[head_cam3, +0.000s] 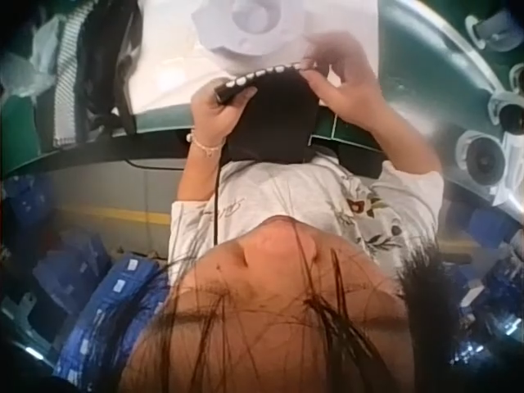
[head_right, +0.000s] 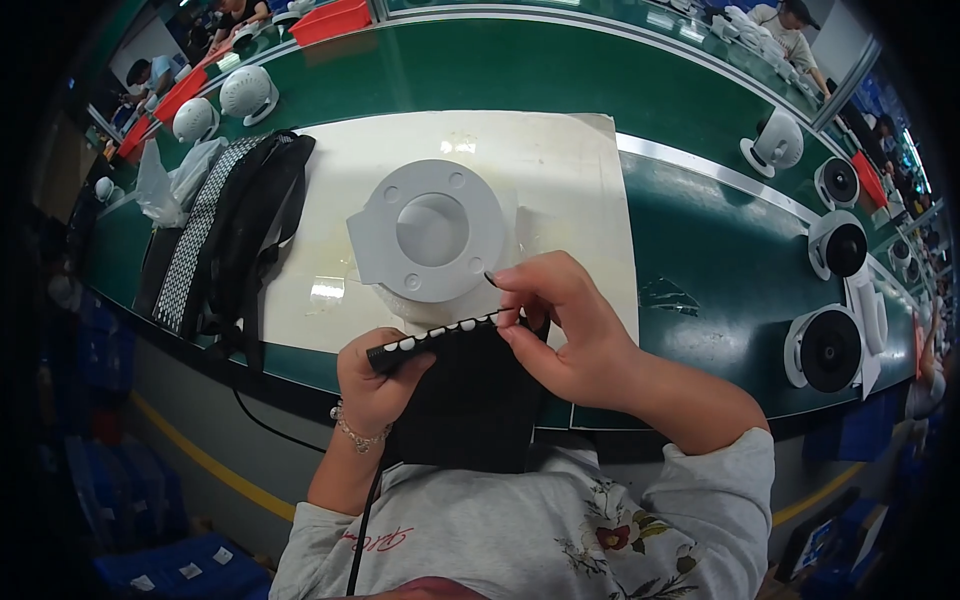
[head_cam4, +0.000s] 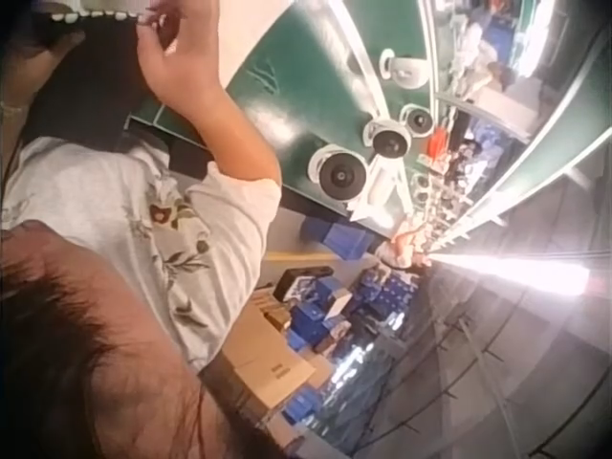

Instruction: Assembling and inspecting spherical camera housings on a factory assembly line.

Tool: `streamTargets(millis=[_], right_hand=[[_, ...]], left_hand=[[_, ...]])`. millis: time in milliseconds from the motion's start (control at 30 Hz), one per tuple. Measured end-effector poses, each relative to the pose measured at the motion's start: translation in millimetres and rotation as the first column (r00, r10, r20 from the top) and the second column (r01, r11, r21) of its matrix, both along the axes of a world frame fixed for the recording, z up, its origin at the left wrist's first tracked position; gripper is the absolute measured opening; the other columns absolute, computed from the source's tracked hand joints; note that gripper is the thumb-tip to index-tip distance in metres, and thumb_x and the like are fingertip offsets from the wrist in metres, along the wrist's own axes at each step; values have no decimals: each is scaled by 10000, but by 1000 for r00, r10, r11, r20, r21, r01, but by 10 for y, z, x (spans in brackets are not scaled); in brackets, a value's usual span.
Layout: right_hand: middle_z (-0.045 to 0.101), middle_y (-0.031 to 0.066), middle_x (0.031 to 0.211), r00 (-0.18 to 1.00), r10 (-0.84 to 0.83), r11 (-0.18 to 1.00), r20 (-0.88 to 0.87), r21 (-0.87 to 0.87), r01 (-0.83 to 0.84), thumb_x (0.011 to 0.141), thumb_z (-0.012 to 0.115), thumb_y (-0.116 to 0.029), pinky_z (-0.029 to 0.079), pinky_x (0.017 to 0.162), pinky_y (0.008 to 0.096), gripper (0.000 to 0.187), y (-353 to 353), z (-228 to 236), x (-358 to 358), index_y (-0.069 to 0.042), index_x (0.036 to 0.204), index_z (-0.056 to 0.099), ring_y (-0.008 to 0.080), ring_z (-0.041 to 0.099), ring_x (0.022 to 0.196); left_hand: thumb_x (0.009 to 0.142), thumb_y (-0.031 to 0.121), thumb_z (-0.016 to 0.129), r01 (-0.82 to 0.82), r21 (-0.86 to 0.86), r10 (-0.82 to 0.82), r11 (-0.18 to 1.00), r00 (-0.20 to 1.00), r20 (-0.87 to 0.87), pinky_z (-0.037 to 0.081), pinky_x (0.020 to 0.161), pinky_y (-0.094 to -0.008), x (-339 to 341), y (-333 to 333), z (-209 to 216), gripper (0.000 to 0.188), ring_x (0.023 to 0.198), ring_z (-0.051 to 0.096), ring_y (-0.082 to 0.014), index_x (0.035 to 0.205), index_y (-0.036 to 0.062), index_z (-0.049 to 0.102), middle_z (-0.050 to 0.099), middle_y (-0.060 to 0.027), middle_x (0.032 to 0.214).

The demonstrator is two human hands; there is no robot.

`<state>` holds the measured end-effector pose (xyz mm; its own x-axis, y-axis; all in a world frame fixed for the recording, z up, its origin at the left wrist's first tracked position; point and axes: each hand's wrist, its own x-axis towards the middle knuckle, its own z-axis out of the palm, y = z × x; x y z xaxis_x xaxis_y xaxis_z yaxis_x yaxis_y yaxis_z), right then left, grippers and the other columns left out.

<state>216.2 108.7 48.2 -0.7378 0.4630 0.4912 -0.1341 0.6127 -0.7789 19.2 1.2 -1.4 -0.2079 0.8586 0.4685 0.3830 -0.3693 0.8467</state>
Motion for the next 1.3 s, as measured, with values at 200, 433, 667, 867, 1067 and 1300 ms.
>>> streamTargets(millis=[200,433,667,867,1067,1300], right_hand=[[414,68,975,944,-113,992,-310,-85,91,733,529,130,441,713,264,643,304,316,-368,-115,1254,243,145,495,811],[415,70,996,965,-192,920,-178,-374,114,730,577,63,433,799,270,617,494,394,-589,-101,1244,278,139,488,857],[419,61,979,964,-184,921,-192,-377,100,737,571,65,431,809,271,596,522,358,-618,-100,1235,288,138,497,864],[418,60,982,965,-200,921,-169,-369,126,747,562,66,431,812,270,591,511,359,-608,-98,1240,281,139,502,871],[465,98,1011,953,-294,956,-75,-10,294,770,541,49,456,724,238,572,466,286,-505,-111,1248,269,171,555,892],[577,153,991,948,-197,852,-249,435,292,765,585,17,455,763,299,718,431,414,-571,-118,1303,129,218,583,921]], left_hand=[[612,-2,728,-17,163,33,986,995,-98,412,520,-271,3,27,6,216,557,514,-178,745,25,560,537,-63,660],[601,16,749,-87,315,140,945,979,-148,478,599,-258,12,51,-68,291,740,547,-194,820,31,558,419,-165,1165],[627,5,732,11,271,53,962,972,-228,507,622,-273,-26,98,-32,309,798,594,-225,837,18,506,224,-270,1354],[622,0,730,-25,259,89,966,967,-237,492,655,-273,-13,85,-24,291,751,590,-200,799,0,498,266,-247,1346],[613,4,733,-52,260,103,964,977,-186,480,646,-268,1,82,-38,258,700,582,-183,750,-17,516,290,-227,1344],[617,30,735,-73,228,117,971,975,-187,469,659,-265,-3,64,-19,235,675,580,-167,707,-13,523,298,-236,1341]])
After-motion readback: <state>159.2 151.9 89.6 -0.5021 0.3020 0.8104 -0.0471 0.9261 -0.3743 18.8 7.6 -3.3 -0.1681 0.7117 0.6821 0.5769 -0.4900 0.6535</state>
